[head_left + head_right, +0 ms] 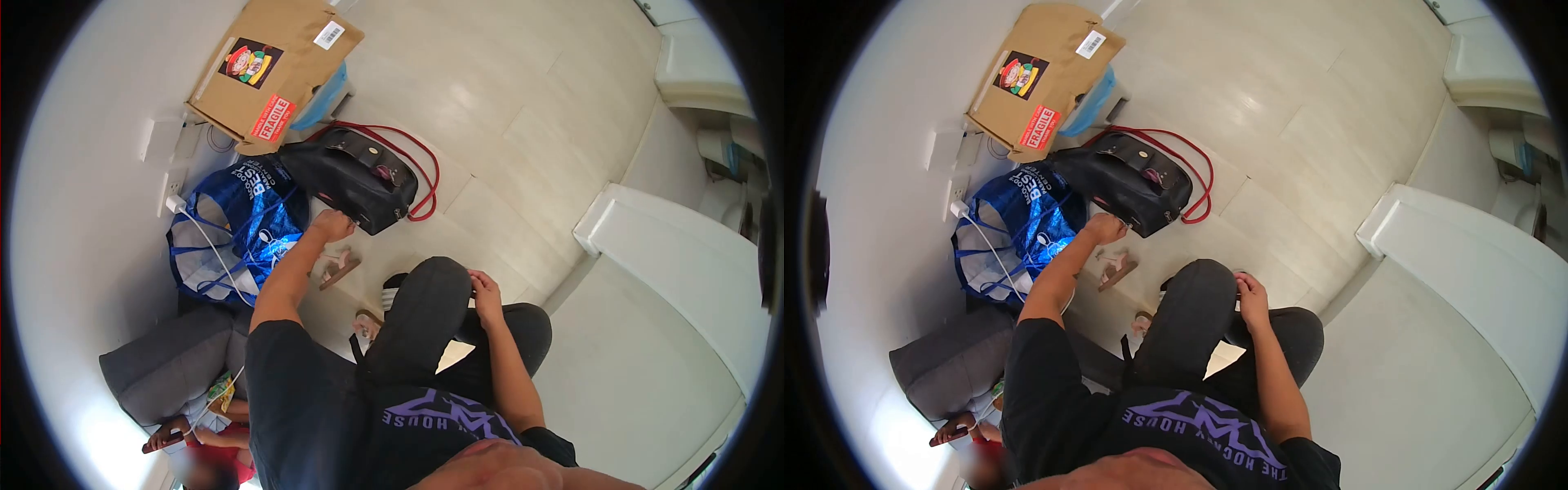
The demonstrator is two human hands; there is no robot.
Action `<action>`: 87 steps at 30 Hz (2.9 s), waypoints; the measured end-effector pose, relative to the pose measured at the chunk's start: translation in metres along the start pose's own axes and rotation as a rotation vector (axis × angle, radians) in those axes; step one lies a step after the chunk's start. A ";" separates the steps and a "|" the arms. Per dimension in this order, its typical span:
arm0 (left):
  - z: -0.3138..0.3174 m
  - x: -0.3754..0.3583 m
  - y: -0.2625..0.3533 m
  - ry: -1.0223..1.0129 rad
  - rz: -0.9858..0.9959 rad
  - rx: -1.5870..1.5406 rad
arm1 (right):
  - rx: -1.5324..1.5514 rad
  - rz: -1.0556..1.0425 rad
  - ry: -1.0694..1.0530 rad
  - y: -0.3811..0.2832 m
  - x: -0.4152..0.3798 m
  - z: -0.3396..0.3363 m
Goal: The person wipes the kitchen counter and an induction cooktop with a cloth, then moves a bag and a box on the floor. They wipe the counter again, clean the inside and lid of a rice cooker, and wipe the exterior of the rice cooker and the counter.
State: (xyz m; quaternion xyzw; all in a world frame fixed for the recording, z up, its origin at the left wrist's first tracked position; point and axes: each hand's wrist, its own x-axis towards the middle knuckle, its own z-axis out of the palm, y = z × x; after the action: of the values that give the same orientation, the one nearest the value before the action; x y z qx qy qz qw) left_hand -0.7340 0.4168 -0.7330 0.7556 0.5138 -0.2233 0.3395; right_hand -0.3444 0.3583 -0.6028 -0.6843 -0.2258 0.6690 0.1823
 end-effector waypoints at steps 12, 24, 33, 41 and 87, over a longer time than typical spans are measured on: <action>0.031 0.011 0.031 0.404 -0.035 0.029 | -0.035 0.011 -0.313 -0.003 0.100 0.037; 0.010 0.002 0.032 0.582 -0.073 -0.145 | 0.091 0.181 -0.320 0.009 0.174 0.148; -0.059 -0.040 -0.034 0.399 -0.700 -0.250 | -0.070 0.078 -0.230 -0.029 0.130 0.093; -0.130 -0.079 0.161 0.169 -0.079 -0.516 | 0.253 -0.291 0.214 -0.171 -0.171 -0.065; -0.368 -0.214 0.941 0.667 1.238 0.406 | 0.928 -0.047 1.634 0.011 -0.681 -0.435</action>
State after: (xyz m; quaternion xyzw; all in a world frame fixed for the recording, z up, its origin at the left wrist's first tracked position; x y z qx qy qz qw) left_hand 0.0555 0.3288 -0.0724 0.9835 0.0170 0.1605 0.0821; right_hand 0.0883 -0.0040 -0.0249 -0.7959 0.2478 0.0006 0.5524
